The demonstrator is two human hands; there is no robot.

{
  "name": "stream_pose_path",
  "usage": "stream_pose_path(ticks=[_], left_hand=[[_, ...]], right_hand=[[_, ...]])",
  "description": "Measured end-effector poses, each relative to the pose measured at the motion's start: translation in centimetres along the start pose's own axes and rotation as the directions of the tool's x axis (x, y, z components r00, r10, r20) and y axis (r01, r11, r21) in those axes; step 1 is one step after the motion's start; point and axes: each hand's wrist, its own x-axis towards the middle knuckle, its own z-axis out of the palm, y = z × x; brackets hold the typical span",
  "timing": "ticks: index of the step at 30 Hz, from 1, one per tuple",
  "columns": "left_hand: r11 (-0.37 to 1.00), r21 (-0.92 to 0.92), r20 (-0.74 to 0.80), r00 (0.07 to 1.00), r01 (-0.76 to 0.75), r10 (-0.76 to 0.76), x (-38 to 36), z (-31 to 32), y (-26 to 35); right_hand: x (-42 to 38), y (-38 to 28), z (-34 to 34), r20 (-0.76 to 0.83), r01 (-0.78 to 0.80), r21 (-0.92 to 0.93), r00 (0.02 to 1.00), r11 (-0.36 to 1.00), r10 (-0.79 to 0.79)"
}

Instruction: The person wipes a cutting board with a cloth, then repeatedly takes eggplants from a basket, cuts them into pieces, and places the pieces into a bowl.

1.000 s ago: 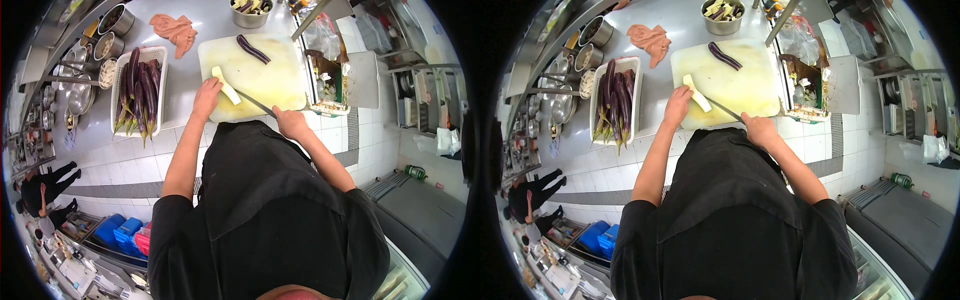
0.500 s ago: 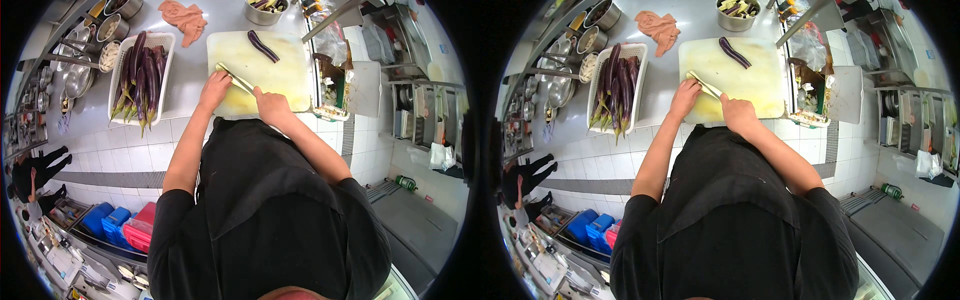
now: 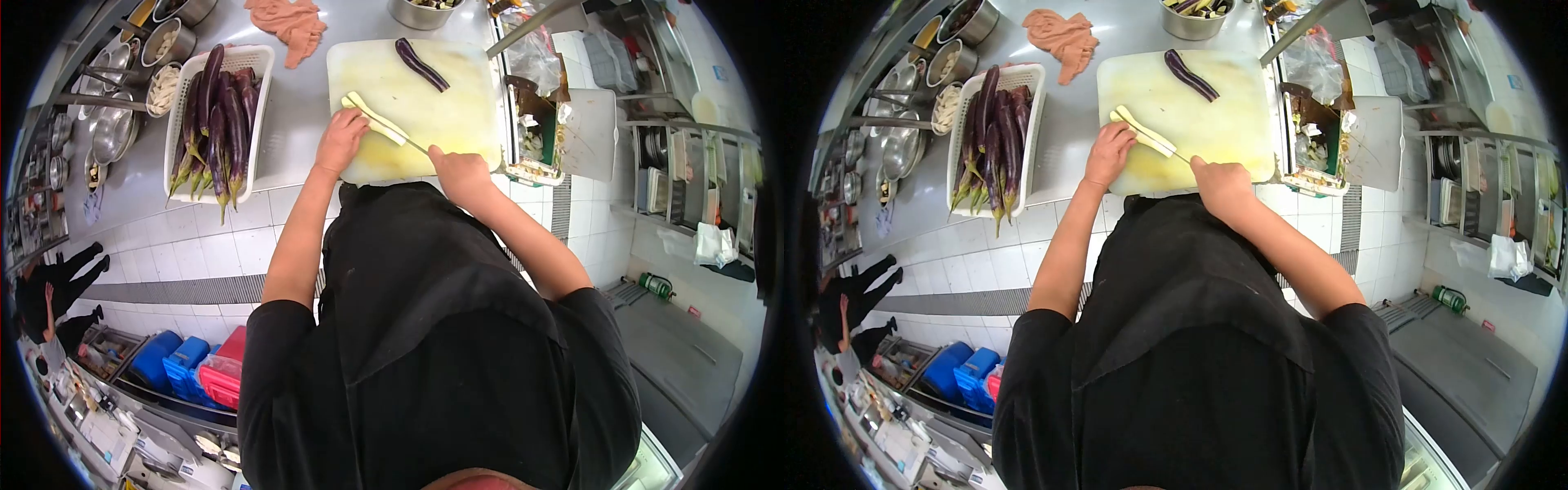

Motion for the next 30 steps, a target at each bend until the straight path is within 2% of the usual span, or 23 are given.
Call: stream_pose_path(ticks=[2, 4, 5, 7, 8, 10, 11, 13, 14, 15, 16, 17, 19, 20, 23, 27, 30], left_hand=[[1.000, 0.003, -0.004, 1.000, -0.010, 0.010, 0.0, 0.0, -0.3], [0.999, 0.043, 0.095, 0.995, -0.011, 0.007, 0.1, -0.3, -0.5], [0.999, 0.047, 0.095, 0.995, -0.017, 0.012, 0.1, -0.8, -0.3], [0.970, 0.230, 0.247, 0.969, -0.080, 0.022, 1.0, -1.8, 0.4], [0.970, 0.229, 0.252, 0.967, -0.085, 0.025, 2.1, -2.3, 0.9], [0.934, 0.222, 0.230, 0.946, -0.280, 0.229, 4.0, -2.7, 1.6], [0.934, 0.218, 0.240, 0.943, -0.284, 0.230, 4.3, -2.3, 1.3], [0.962, 0.177, 0.421, 0.900, -0.206, 0.115, 5.3, -1.4, 0.6], [0.960, 0.174, 0.428, 0.895, -0.217, 0.125, 5.5, -0.9, 0.9], [0.981, 0.153, 0.470, 0.882, -0.120, 0.035, 5.8, -0.4, 1.5], [0.990, 0.138, 0.514, 0.856, -0.019, -0.055, 6.1, 0.1, 2.4], [0.990, 0.137, 0.520, 0.853, -0.028, -0.048, 6.1, 0.6, 3.4], [0.980, 0.190, 0.558, 0.815, 0.059, -0.157, 6.1, 1.6, 5.6], [0.980, 0.190, 0.567, 0.809, 0.054, -0.154, 6.2, 2.1, 6.3], [0.979, 0.177, 0.560, 0.807, 0.101, -0.185, 5.8, 3.0, 6.9], [0.983, 0.158, 0.447, 0.880, 0.098, -0.160, 5.0, 2.6, 7.1], [0.982, 0.123, 0.379, 0.908, 0.141, -0.178, 3.4, 0.9, 7.1]], right_hand=[[-2.0, 1.6, 1.0, -0.049, 0.034, -0.014, 0.998, 0.999, -0.035], [-4.9, 4.1, 2.5, -0.089, 0.063, 0.018, 0.994, 0.998, -0.061], [-6.7, 5.2, 2.6, -0.026, 0.032, 0.001, 0.999, 0.999, -0.032], [-9.6, 7.9, 2.5, 0.104, -0.006, -0.005, 0.995, 1.000, 0.007], [-10.7, 9.2, 2.5, 0.176, -0.011, 0.008, 0.984, 1.000, 0.010], [-12.1, 10.0, 1.4, 0.186, -0.039, 0.087, 0.982, 0.995, 0.023], [-11.8, 10.0, 2.6, 0.108, -0.082, 0.140, 0.992, 0.987, 0.067], [-10.2, 9.1, 4.8, -0.007, -0.169, 0.230, 0.984, 0.958, 0.176], [-8.9, 8.0, 5.3, -0.041, -0.215, 0.265, 0.972, 0.940, 0.233], [-7.8, 6.9, 5.6, -0.075, -0.238, 0.258, 0.961, 0.936, 0.265], [-6.8, 5.9, 5.7, -0.071, -0.248, 0.262, 0.959, 0.933, 0.275], [-6.3, 5.2, 5.8, -0.080, -0.232, 0.273, 0.962, 0.934, 0.263], [-5.6, 4.0, 5.8, -0.087, -0.220, 0.294, 0.963, 0.930, 0.256], [-5.5, 3.5, 5.6, -0.092, -0.191, 0.276, 0.970, 0.942, 0.224], [-3.5, 3.6, 7.9, -0.127, -0.143, 0.277, 0.975, 0.950, 0.183], [0.6, 4.1, 11.0, -0.246, -0.072, 0.298, 0.958, 0.952, 0.149], [0.0, 4.3, 9.1, -0.175, -0.111, 0.287, 0.970, 0.951, 0.166]])
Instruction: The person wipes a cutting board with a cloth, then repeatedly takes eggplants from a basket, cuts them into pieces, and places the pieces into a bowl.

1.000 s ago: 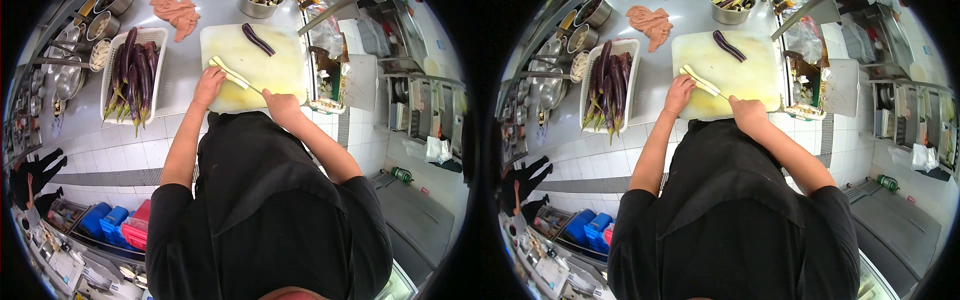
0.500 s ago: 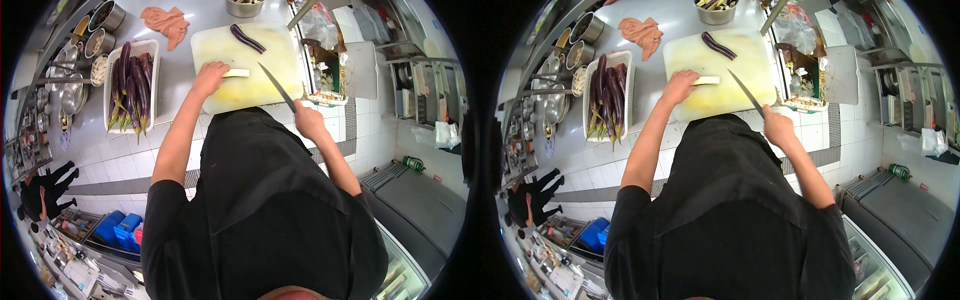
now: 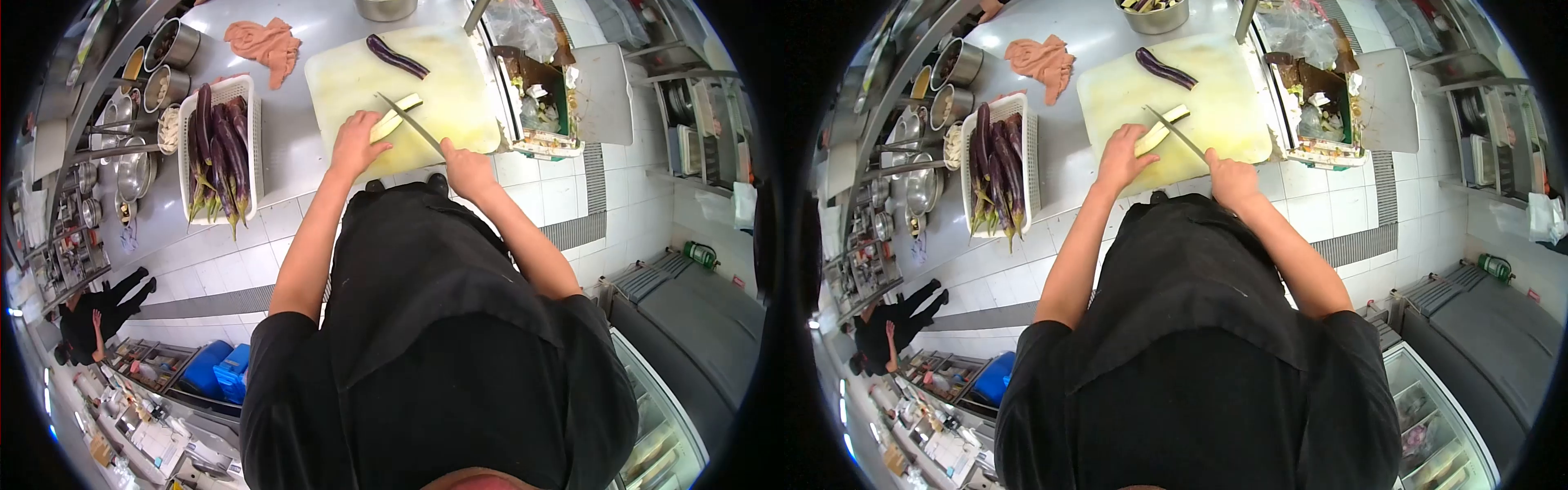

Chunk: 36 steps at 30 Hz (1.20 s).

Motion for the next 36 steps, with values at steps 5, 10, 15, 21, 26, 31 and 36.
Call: stream_pose_path(ticks=[5, 10, 15, 21, 26, 31, 36], left_hand=[[0.997, -0.046, 0.034, 0.997, 0.068, -0.066, -1.5, -0.3, -1.1], [0.989, -0.088, -0.011, 0.992, 0.123, -0.124, -1.3, 1.0, -0.4], [0.985, -0.056, -0.105, 0.980, 0.165, -0.170, -1.5, 1.7, -0.8], [0.987, 0.158, -0.062, 0.998, 0.030, -0.021, 2.1, 1.1, 0.7], [0.988, 0.136, -0.104, 0.993, 0.068, -0.054, 4.3, 3.5, -2.5], [0.996, 0.064, -0.219, 0.975, 0.066, -0.051, 7.6, 4.4, -0.3], [0.997, 0.069, -0.160, 0.986, -0.036, 0.046, 7.6, 6.6, 3.0]], right_hand=[[-3.6, -0.7, -2.8, -0.002, 0.045, 0.026, 0.999, 0.999, -0.045], [-3.6, -1.9, -1.2, 0.092, 0.088, 0.042, 0.992, 0.995, -0.091], [0.0, -0.3, 2.7, -0.020, 0.198, 0.236, 0.980, 0.951, -0.199], [-7.4, 6.1, -2.1, 0.383, -0.261, 0.790, 0.916, 0.555, -0.115], [-9.7, 8.5, -0.4, 0.431, -0.409, 0.856, 0.902, 0.315, -0.003], [-5.6, 7.1, 1.4, 0.431, -0.391, 0.867, 0.900, 0.310, -0.071], [-0.6, 4.6, 3.1, 0.354, -0.286, 0.906, 0.916, 0.312, -0.189]])
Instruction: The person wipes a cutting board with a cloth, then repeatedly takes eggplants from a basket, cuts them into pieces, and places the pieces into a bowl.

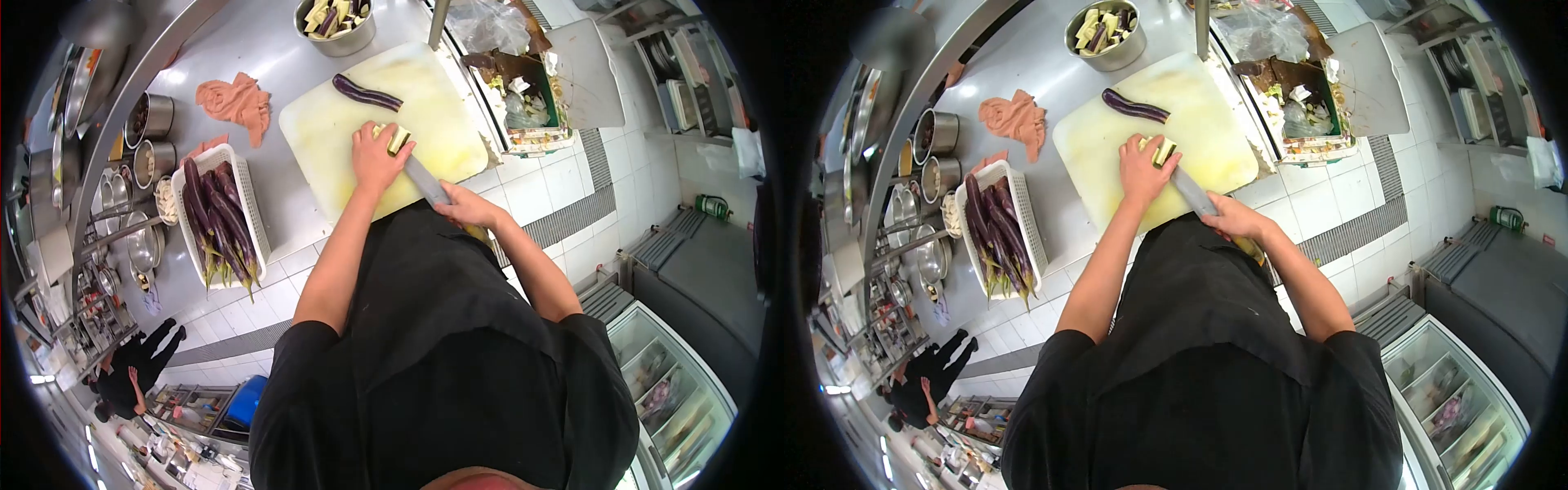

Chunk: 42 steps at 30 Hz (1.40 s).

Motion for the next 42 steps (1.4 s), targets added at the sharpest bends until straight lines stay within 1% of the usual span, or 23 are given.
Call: stream_pose_path(ticks=[3, 6, 8, 11, 13, 14, 15, 16, 18, 19, 21, 23, 25, 26, 28, 29, 31, 33, 35, 37, 38, 40, 42], left_hand=[[0.999, -0.054, -0.161, 0.987, 0.000, -0.009, -1.0, 1.3, -0.2], [0.998, -0.059, -0.203, 0.979, -0.007, -0.006, 0.0, 1.1, -1.0], [0.996, -0.030, -0.259, 0.963, -0.088, 0.077, 3.8, -0.2, -1.8], [0.978, 0.027, -0.308, 0.929, -0.208, 0.206, 12.4, -4.5, -1.8], [0.958, 0.064, -0.359, 0.889, -0.281, 0.285, 19.7, -6.5, -2.4], [0.957, 0.072, -0.262, 0.921, -0.280, 0.289, 23.1, -7.7, -3.2], [0.980, 0.012, -0.130, 0.971, -0.200, 0.199, 26.0, -8.5, -3.8], [0.978, 0.015, -0.137, 0.969, -0.207, 0.207, 26.7, -8.7, -4.4], [0.943, 0.322, -0.255, 0.952, -0.080, 0.167, 28.1, -8.8, -4.9], [0.969, 0.217, -0.199, 0.966, -0.120, 0.164, 27.9, -9.9, -4.5], [0.997, -0.054, 0.120, 0.991, -0.050, 0.056, 25.2, -8.9, -4.9], [0.970, 0.060, 0.425, 0.885, -0.236, 0.189, 19.1, -6.9, -4.9], [0.841, 0.143, 0.381, 0.813, -0.523, 0.441, 13.9, -4.5, -7.2], [0.842, 0.138, 0.382, 0.813, -0.521, 0.440, 12.3, -4.5, -7.4], [0.860, 0.280, 0.338, 0.882, -0.426, 0.327, 10.4, -4.7, -7.1], [0.865, 0.272, 0.342, 0.883, -0.422, 0.323, 9.9, -4.7, -7.1], [0.898, 0.382, 0.341, 0.936, -0.217, 0.081, 7.6, -5.7, -6.5], [0.919, 0.361, 0.301, 0.953, -0.157, 0.044, 4.7, -6.4, -6.3], [0.931, 0.353, 0.253, 0.967, -0.095, 0.003, 1.3, -6.7, -6.6], [0.962, 0.234, 0.176, 0.979, -0.141, 0.101, -2.7, -6.4, -6.7], [0.962, 0.240, 0.162, 0.983, -0.127, 0.089, -4.1, -6.4, -6.8], [0.979, 0.185, -0.005, 0.996, -0.091, 0.094, -6.3, -6.7, -6.9], [0.986, 0.156, -0.069, 0.996, -0.052, 0.064, -7.1, -7.0, -7.1]], right_hand=[[0.5, -1.7, 0.5, 0.035, 0.023, -0.004, 0.999, 1.000, -0.023], [1.2, -2.9, 0.2, 0.055, 0.062, 0.001, 0.997, 0.998, -0.062], [2.0, -5.9, -1.2, 0.033, 0.102, -0.037, 0.994, 0.994, -0.101], [3.6, -11.1, -3.8, -0.089, 0.226, -0.092, 0.968, 0.970, -0.234], [2.8, -15.4, -5.0, -0.150, 0.197, -0.139, 0.965, 0.970, -0.217], [2.2, -17.0, -5.3, -0.207, 0.154, -0.181, 0.960, 0.971, -0.191], [1.4, -18.1, -5.4, -0.255, 0.090, -0.222, 0.956, 0.971, -0.147], [1.3, -17.4, -5.0, -0.260, 0.097, -0.227, 0.953, 0.969, -0.156], [0.4, -13.8, -4.5, -0.426, 0.011, -0.632, 0.830, 0.775, -0.360], [-0.7, -12.1, -4.2, -0.447, -0.007, -0.630, 0.821, 0.776, -0.355], [-3.4, -8.5, -3.3, -0.480, -0.068, -0.609, 0.825, 0.790, -0.299], [-6.0, -5.1, -2.5, -0.507, -0.144, -0.576, 0.835, 0.805, -0.213], [-7.9, -2.0, -1.8, -0.526, -0.183, -0.556, 0.833, 0.811, -0.173], [-8.8, -0.6, -1.3, -0.540, -0.223, -0.568, 0.827, 0.792, -0.155], [-9.1, 0.2, -1.0, -0.555, -0.265, -0.583, 0.820, 0.768, -0.139], [-9.1, 0.7, -1.0, -0.557, -0.272, -0.624, 0.812, 0.732, -0.173], [-9.4, 0.5, -0.7, -0.539, -0.287, -0.666, 0.823, 0.688, -0.179], [-7.9, -1.0, -1.1, -0.514, -0.229, -0.740, 0.798, 0.632, -0.313], [-6.3, -2.9, -1.0, -0.486, -0.235, -0.787, 0.806, 0.570, -0.338], [-4.3, -3.6, -0.6, -0.433, -0.224, -0.828, 0.838, 0.515, -0.332], [-3.3, -4.0, -0.4, -0.401, -0.225, -0.859, 0.854, 0.461, -0.331], [-1.8, -4.2, 0.5, -0.350, -0.205, -0.894, 0.874, 0.399, -0.336], [-0.9, -4.7, 1.5, -0.250, -0.121, -0.926, 0.906, 0.358, -0.341]])
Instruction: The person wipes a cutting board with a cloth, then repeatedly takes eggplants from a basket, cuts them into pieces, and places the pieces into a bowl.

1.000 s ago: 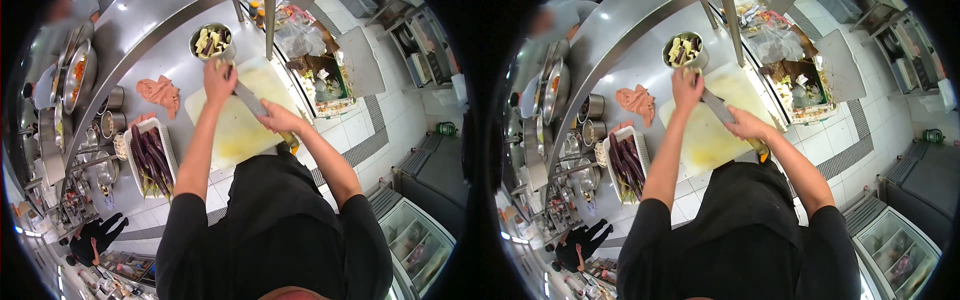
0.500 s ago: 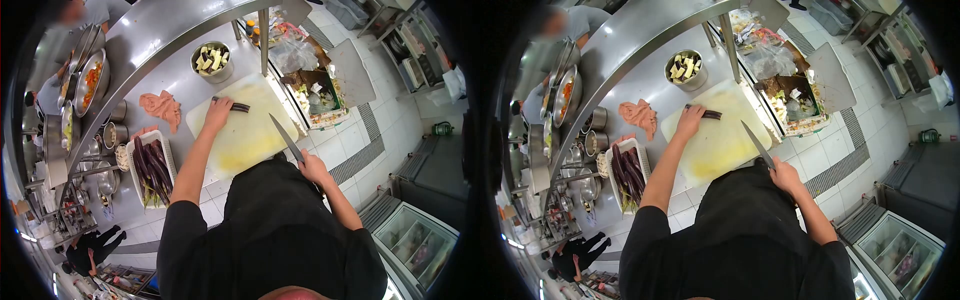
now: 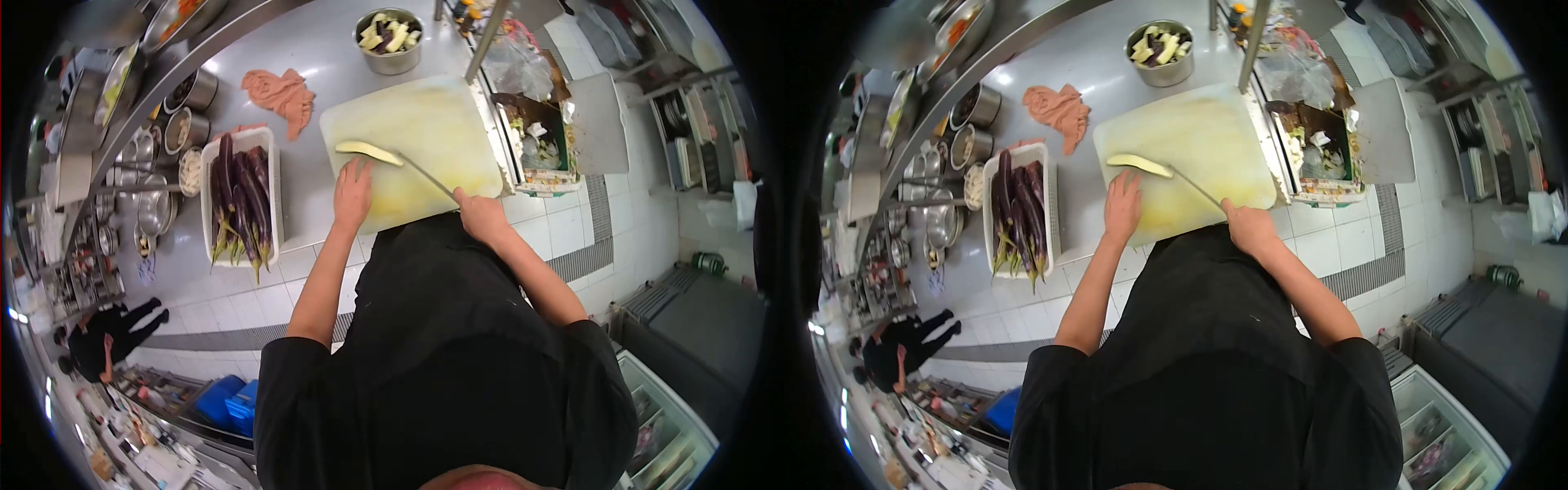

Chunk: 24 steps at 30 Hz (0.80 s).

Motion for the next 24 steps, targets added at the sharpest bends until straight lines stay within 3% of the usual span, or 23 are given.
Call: stream_pose_path(ticks=[4, 7, 9, 12, 17, 21, 24], left_hand=[[0.998, -0.017, -0.073, 0.996, 0.053, -0.054, -0.2, -0.3, -0.9], [0.990, -0.130, -0.060, 0.996, 0.054, -0.062, -0.1, 0.4, -2.6], [0.979, -0.196, -0.033, 0.998, 0.050, -0.057, -0.4, 0.6, -3.4], [0.990, -0.136, -0.068, 0.997, 0.028, -0.038, 0.7, -0.2, -4.0], [0.990, -0.129, -0.093, 0.995, -0.053, 0.041, 1.5, -0.2, -5.9], [0.984, -0.177, -0.067, 0.998, -0.031, 0.020, 1.5, -0.4, -6.2], [0.977, -0.210, -0.059, 0.998, -0.039, 0.027, 1.5, 0.0, -6.5]], right_hand=[[-0.2, -1.8, -1.3, 0.117, 0.131, -0.124, 0.986, 0.984, -0.117], [1.1, -3.0, -2.8, 0.115, 0.073, -0.172, 0.992, 0.982, -0.054], [2.9, -4.1, -3.7, 0.031, 0.106, -0.250, 0.994, 0.963, -0.101], [6.2, -5.5, -3.9, -0.067, 0.180, -0.271, 0.976, 0.945, -0.206], [9.6, -8.6, -4.8, 0.007, 0.206, -0.377, 0.975, 0.903, -0.220], [10.5, -10.6, -5.9, 0.053, 0.202, -0.420, 0.979, 0.885, -0.198], [11.2, -12.5, -6.0, 0.068, 0.169, -0.345, 0.986, 0.923, -0.154]])
